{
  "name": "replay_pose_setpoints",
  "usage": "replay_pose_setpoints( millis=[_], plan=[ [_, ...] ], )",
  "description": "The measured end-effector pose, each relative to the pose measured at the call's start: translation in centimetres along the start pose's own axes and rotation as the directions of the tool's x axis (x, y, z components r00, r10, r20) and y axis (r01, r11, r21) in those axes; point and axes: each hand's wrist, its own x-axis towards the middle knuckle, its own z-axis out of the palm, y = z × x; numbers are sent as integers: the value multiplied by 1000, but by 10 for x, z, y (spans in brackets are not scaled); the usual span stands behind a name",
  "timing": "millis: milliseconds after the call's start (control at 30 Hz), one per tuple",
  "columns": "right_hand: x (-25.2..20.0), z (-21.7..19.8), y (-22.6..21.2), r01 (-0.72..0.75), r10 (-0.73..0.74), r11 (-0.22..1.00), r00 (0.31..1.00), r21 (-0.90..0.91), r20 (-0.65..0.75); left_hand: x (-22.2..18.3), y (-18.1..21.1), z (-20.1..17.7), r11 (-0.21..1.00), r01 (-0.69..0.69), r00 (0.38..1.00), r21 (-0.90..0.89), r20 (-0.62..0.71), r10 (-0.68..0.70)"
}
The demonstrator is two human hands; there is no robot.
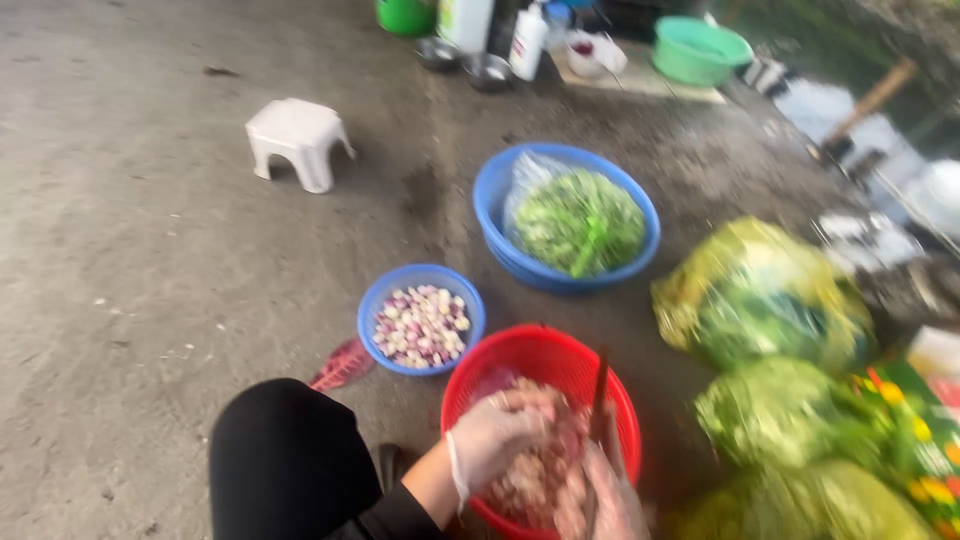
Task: A person sitting on the floor trims the ends of shallots with a knife and peels away the outer skin by hand.
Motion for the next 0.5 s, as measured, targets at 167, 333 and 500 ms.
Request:
replay_pose_setpoints(
  millis=[167,333,500],
  plan=[
    [-8,30,-26,71,-81,992,992,105,95,0,6,3,997,14,999,-70,35,-12],
    [-36,74,-45,63,-74,996,978,58,193,-6,14,17,999,32,994,21,-110,-29],
    [-44,95,-48,26,-21,995,998,-98,57,0,2,18,981,59,974,184,-226,-16]
  ],
)
